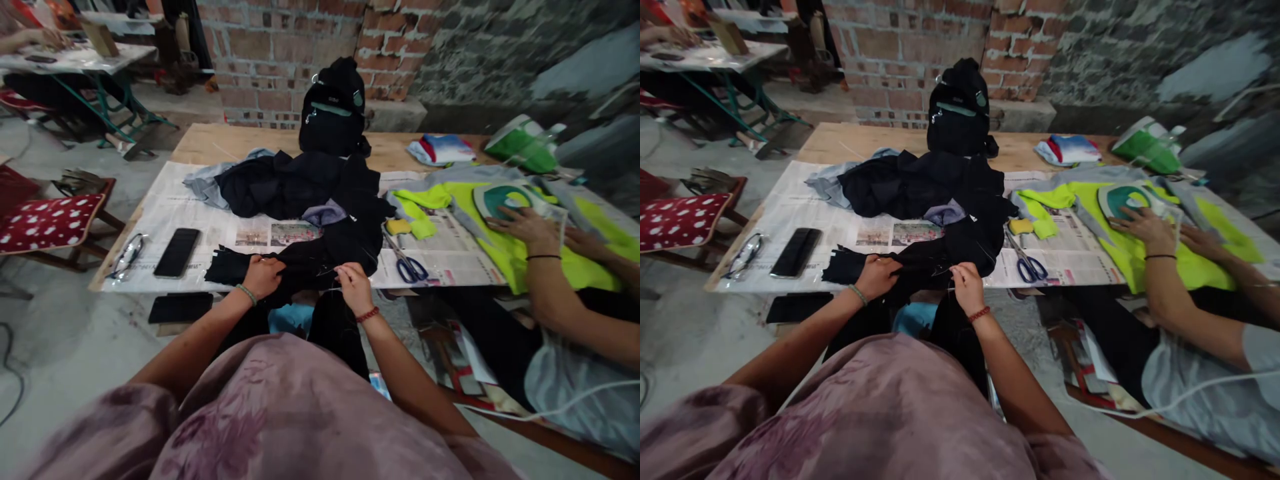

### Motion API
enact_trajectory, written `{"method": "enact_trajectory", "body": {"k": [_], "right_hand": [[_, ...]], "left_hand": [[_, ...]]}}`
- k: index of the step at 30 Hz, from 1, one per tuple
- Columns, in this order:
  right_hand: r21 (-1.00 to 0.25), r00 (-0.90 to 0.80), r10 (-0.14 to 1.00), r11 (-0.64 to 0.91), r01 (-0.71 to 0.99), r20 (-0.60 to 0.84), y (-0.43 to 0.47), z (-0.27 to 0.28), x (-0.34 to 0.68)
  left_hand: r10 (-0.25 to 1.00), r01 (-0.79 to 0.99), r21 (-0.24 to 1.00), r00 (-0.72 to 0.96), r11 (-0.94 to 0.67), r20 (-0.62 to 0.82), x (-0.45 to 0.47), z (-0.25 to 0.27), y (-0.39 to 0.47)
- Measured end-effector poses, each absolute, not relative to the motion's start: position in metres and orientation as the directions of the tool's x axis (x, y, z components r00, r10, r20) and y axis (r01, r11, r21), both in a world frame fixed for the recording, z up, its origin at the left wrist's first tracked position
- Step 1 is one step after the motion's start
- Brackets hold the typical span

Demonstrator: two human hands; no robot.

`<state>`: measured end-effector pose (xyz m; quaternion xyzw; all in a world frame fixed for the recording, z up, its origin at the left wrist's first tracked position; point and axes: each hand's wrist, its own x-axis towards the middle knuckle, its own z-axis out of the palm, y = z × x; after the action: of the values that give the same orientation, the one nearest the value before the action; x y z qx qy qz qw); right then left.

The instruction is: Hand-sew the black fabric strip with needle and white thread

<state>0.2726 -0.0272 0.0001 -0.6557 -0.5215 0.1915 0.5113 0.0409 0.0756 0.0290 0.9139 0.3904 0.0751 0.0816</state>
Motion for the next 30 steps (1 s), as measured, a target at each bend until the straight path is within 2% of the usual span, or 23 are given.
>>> {"method": "enact_trajectory", "body": {"k": [5, 9, 12, 15, 17, 19, 24, 30], "right_hand": [[-0.901, 0.412, 0.878, 0.046, 0.431, 0.242, -0.024, -0.017, 0.286], [-0.909, 0.408, 0.882, 0.053, 0.414, 0.238, -0.024, -0.029, 0.286], [-0.91, 0.411, 0.88, 0.055, 0.411, 0.239, -0.026, -0.033, 0.285], [-0.909, 0.401, 0.884, 0.059, 0.413, 0.239, -0.028, -0.035, 0.285], [-0.908, 0.395, 0.887, 0.06, 0.416, 0.239, -0.03, -0.037, 0.285], [-0.905, 0.399, 0.883, 0.061, 0.42, 0.245, -0.031, -0.039, 0.285], [-0.864, 0.382, 0.866, 0.106, 0.492, 0.323, -0.034, -0.046, 0.284], [-0.747, 0.303, 0.833, 0.184, 0.638, 0.464, -0.041, -0.053, 0.281]], "left_hand": [[0.832, 0.813, 0.222, 0.555, -0.539, -0.012, 0.007, 0.042, 0.107], [0.921, 0.883, 0.335, 0.379, -0.329, -0.093, -0.019, 0.05, 0.124], [0.973, 0.895, 0.396, 0.231, -0.204, -0.022, -0.03, 0.061, 0.129], [0.974, 0.918, 0.353, 0.115, -0.179, 0.195, -0.03, 0.074, 0.126], [0.926, 0.91, 0.322, 0.143, -0.262, 0.348, -0.023, 0.078, 0.119], [0.868, 0.859, 0.314, 0.253, -0.405, 0.426, -0.01, 0.076, 0.11], [0.726, 0.65, 0.33, 0.565, -0.685, 0.392, 0.033, 0.053, 0.084], [0.651, 0.594, 0.266, 0.686, -0.759, 0.327, 0.076, 0.036, 0.077]]}}
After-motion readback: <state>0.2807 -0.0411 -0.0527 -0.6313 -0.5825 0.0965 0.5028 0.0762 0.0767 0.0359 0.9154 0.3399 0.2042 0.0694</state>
